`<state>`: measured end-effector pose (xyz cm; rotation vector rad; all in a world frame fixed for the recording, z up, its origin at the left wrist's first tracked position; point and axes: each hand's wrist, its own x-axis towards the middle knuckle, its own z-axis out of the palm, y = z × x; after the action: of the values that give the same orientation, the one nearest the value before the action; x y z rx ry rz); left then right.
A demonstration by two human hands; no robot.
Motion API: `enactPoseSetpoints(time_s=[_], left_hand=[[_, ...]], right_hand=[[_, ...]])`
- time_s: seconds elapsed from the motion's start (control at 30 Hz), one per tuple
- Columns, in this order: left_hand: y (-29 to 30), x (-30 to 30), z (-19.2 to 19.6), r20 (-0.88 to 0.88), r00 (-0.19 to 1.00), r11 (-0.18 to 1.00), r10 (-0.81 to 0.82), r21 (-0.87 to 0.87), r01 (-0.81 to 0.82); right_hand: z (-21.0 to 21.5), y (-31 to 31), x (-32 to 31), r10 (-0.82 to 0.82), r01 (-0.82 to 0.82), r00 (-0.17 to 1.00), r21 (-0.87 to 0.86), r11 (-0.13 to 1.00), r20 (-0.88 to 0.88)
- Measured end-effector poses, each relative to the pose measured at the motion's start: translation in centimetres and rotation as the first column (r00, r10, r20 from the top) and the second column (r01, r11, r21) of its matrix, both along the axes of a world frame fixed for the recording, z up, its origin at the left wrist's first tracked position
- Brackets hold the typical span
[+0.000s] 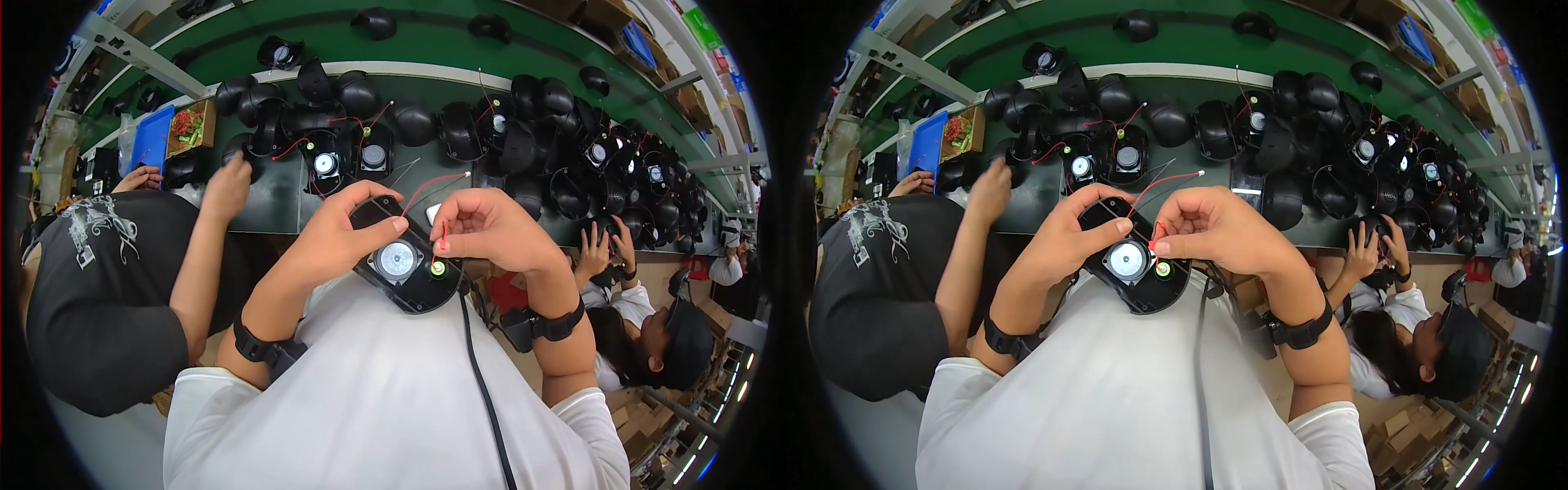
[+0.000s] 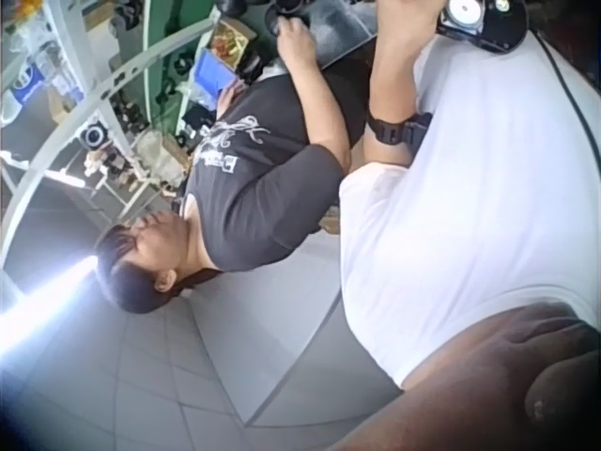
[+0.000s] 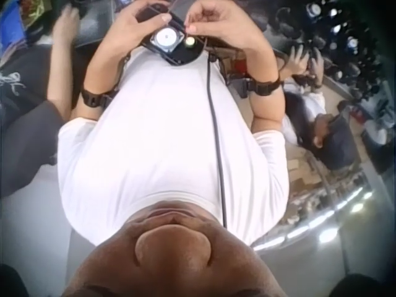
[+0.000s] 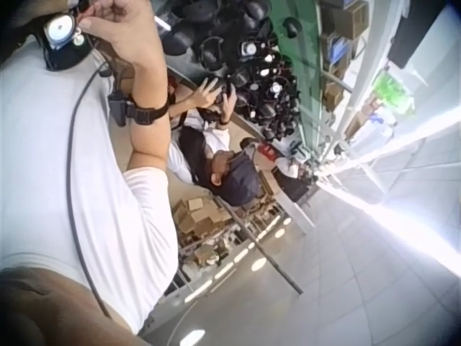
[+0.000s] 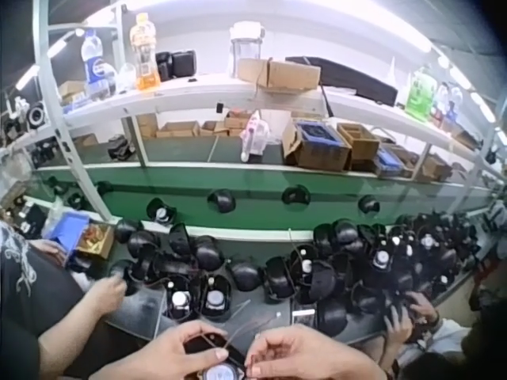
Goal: The person is assembling black plastic electronic housings, snap-fitting parts and connecting wires on an industrial assembly line.
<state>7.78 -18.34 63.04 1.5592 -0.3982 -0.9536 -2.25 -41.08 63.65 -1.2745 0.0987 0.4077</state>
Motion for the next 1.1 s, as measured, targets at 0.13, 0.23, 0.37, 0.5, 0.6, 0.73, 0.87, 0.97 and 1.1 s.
enactPoseSetpoints(time_s=[0.13,0.23,0.37,0.5,0.6,0.73,0.87,0.97,1.1], left_hand=[[-0.1,0.2,-0.3,-0.003,0.999,0.999,-0.036,-0.030,0.036],[-0.4,1.0,-0.7,-0.110,0.993,0.999,-0.038,-0.028,0.036],[-0.5,3.1,-2.0,-0.224,0.972,0.998,-0.066,-0.015,0.064],[-0.4,4.3,-2.7,-0.275,0.961,0.999,-0.042,0.013,0.048],[-0.4,4.9,-3.9,-0.261,0.965,0.998,0.016,0.056,-0.001],[-0.4,5.1,-5.6,-0.278,0.959,0.999,0.048,0.038,-0.039],[-1.0,4.6,-6.3,-0.251,0.960,0.991,0.124,0.083,-0.106],[-1.6,3.9,-6.6,-0.109,0.953,0.953,0.281,0.144,-0.265],[-1.9,2.0,-7.6,-0.133,0.870,0.878,0.474,0.147,-0.455]], right_hand=[[-1.7,-0.7,-0.6,0.019,-0.029,0.994,0.092,0.995,0.106],[-2.6,-0.3,-0.5,0.005,-0.015,0.993,0.084,0.996,0.116],[-3.5,0.4,-0.7,-0.055,0.052,0.998,0.105,0.993,0.029],[-4.7,1.2,-1.7,-0.133,0.141,0.990,0.164,0.976,-0.055],[-5.7,2.3,-2.2,-0.197,0.200,0.980,0.106,0.974,-0.035],[-5.6,3.3,-1.6,-0.151,0.213,0.921,0.141,0.967,-0.360],[-7.5,4.2,-1.5,-0.184,0.221,0.957,0.149,0.964,-0.225],[-8.2,4.8,-1.4,-0.222,0.251,0.952,0.119,0.961,-0.209],[-9.2,5.1,-1.3,-0.260,0.289,0.938,0.105,0.952,-0.228]])
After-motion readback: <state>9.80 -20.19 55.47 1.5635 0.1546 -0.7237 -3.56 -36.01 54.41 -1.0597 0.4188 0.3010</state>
